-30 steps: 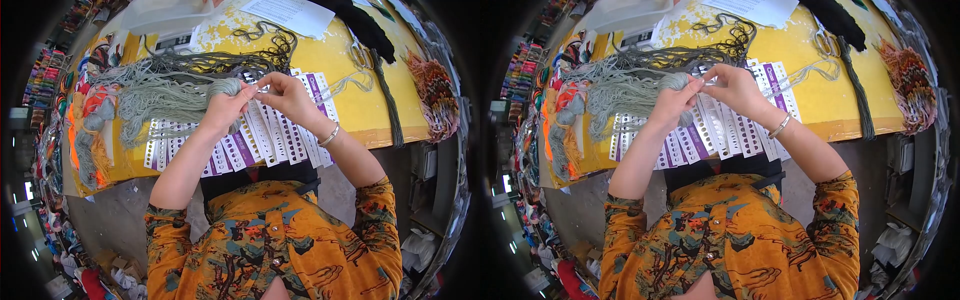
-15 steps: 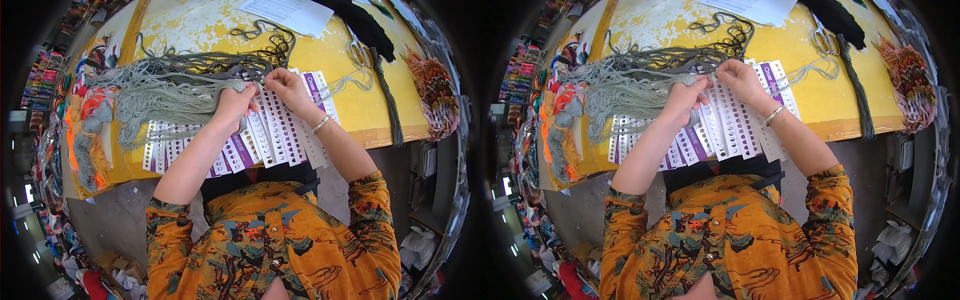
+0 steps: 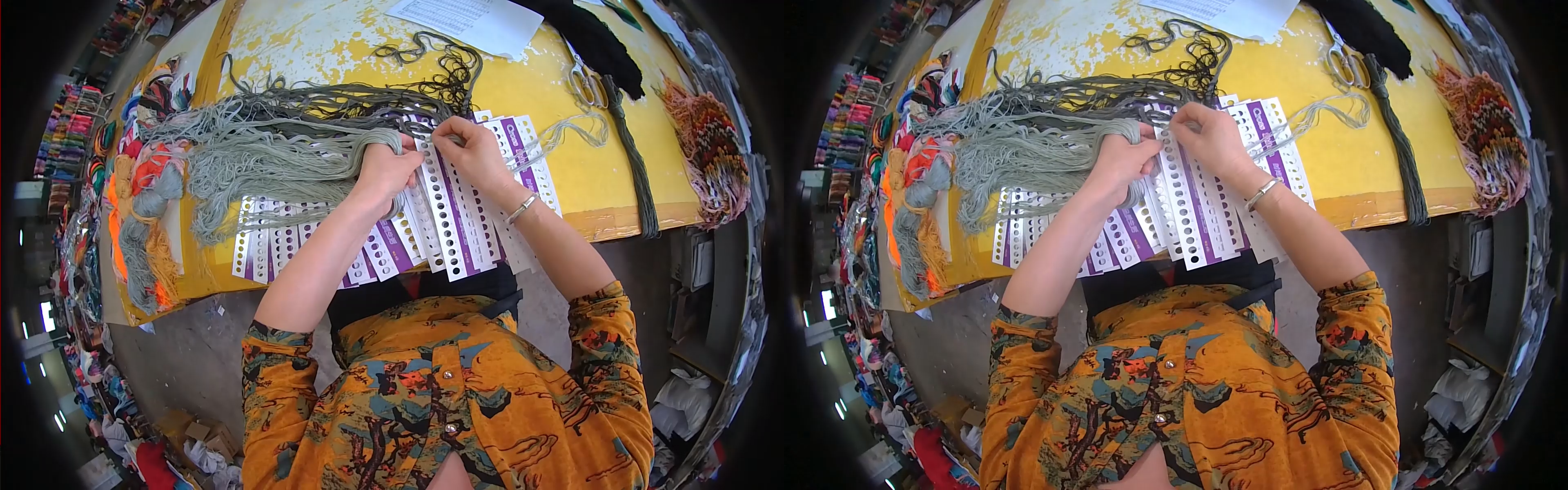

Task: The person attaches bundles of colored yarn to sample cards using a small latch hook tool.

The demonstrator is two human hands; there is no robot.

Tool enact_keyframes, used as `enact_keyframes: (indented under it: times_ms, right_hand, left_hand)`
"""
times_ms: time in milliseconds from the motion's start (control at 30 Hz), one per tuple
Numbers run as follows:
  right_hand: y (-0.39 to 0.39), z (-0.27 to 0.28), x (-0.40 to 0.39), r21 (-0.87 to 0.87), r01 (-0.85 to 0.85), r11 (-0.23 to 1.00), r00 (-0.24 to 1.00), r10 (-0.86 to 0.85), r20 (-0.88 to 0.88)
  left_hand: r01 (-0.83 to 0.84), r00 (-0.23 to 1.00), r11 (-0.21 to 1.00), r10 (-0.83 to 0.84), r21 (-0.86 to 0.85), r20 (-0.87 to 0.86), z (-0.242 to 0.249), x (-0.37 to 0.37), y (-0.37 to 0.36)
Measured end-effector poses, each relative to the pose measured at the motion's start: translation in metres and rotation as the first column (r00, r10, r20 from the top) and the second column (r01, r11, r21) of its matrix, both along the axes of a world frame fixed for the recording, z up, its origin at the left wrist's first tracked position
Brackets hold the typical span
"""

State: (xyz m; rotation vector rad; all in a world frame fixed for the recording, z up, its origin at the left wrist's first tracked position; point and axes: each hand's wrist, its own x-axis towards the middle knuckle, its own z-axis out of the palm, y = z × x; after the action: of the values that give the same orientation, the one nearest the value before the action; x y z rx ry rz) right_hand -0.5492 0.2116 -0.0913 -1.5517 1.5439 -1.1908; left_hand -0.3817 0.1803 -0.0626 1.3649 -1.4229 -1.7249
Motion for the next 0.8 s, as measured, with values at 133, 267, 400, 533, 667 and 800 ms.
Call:
enact_keyframes:
  times_ms: [133, 267, 400, 533, 667, 800]
  right_hand:
    - [-0.001, 0.003, -0.002, 0.135, -0.019, 0.991, 0.999, 0.025, -0.043]
    - [-0.003, 0.002, -0.001, 0.154, -0.023, 0.988, 0.996, 0.036, -0.081]
    - [-0.003, 0.003, -0.001, 0.165, -0.040, 0.985, 0.998, 0.046, -0.034]
    - [-0.005, -0.001, -0.003, 0.203, -0.068, 0.977, 0.997, 0.062, 0.034]
    - [-0.008, -0.004, -0.003, 0.175, -0.095, 0.980, 0.994, 0.084, 0.070]
    - [-0.010, 0.005, -0.005, 0.213, -0.121, 0.970, 0.984, 0.145, -0.104]
  left_hand:
    - [0.007, 1.000, 1.000, -0.007, 0.014, -0.004, 0.003, 0.003, -0.001]
    - [0.024, 0.993, 0.998, -0.016, 0.060, -0.116, -0.002, 0.005, -0.004]
    - [-0.005, 0.993, 0.997, 0.014, 0.074, -0.114, -0.001, 0.002, -0.006]
    - [-0.007, 0.999, 0.998, 0.010, 0.061, -0.051, -0.004, 0.000, -0.011]
    - [0.002, 0.997, 1.000, -0.002, 0.010, 0.079, -0.006, 0.001, -0.013]
    - [0.110, 0.953, 0.966, -0.036, -0.236, 0.299, -0.008, 0.017, -0.022]
